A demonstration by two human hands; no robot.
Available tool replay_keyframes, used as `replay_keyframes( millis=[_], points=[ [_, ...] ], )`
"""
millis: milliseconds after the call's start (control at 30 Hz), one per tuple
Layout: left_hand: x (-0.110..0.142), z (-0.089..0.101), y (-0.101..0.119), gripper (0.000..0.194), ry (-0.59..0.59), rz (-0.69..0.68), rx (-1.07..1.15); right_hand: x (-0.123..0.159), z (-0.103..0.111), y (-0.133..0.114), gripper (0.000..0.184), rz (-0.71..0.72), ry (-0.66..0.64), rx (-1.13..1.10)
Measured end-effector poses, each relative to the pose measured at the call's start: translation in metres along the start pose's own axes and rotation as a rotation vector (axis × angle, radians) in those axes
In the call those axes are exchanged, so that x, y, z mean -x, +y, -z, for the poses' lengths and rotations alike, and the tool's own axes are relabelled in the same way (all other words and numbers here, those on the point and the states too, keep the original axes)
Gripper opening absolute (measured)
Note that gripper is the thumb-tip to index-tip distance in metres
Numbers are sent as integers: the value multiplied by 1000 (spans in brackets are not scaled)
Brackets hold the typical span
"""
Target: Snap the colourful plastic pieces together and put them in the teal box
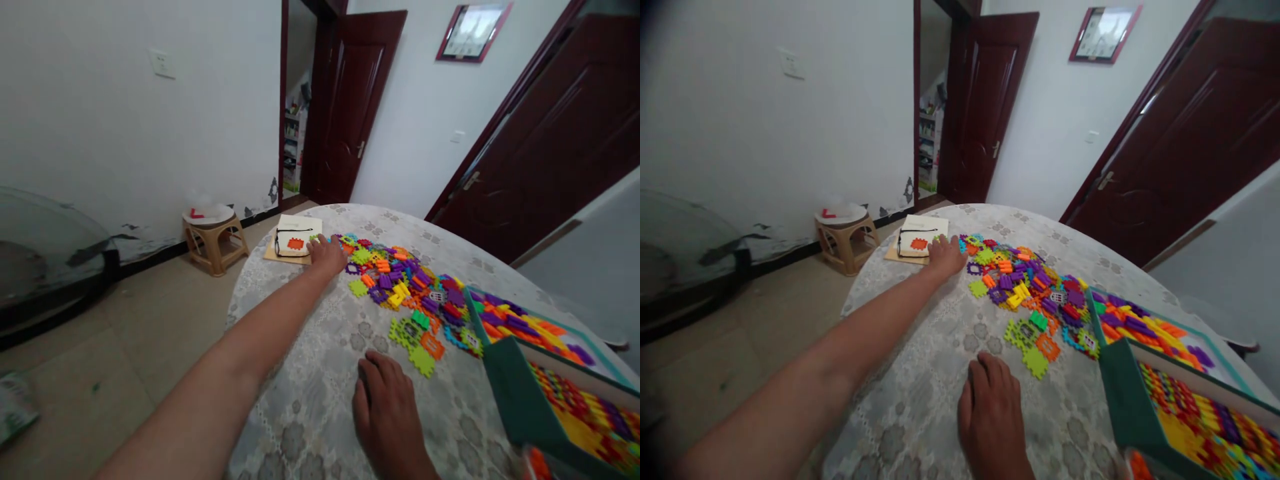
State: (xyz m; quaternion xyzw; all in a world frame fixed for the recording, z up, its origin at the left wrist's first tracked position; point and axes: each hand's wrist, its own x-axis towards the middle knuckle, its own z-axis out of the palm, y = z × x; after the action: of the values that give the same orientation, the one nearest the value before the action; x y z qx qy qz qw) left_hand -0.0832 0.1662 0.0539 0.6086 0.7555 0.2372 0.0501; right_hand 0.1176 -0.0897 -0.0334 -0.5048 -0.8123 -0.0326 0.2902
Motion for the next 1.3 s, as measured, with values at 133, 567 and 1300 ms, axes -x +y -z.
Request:
replay_keyframes(
  millis=[133, 567, 1300],
  points=[
    [-35, -13, 3, 63, -60, 94, 9, 1, -6, 9, 33, 42, 19, 18],
    [-76, -39, 32, 61, -286, 48, -7, 7, -12, 25, 33, 124, -18, 116],
    [52, -7, 47, 39, -199, -576, -3, -9, 7, -9, 36, -64, -22, -19]
  ],
)
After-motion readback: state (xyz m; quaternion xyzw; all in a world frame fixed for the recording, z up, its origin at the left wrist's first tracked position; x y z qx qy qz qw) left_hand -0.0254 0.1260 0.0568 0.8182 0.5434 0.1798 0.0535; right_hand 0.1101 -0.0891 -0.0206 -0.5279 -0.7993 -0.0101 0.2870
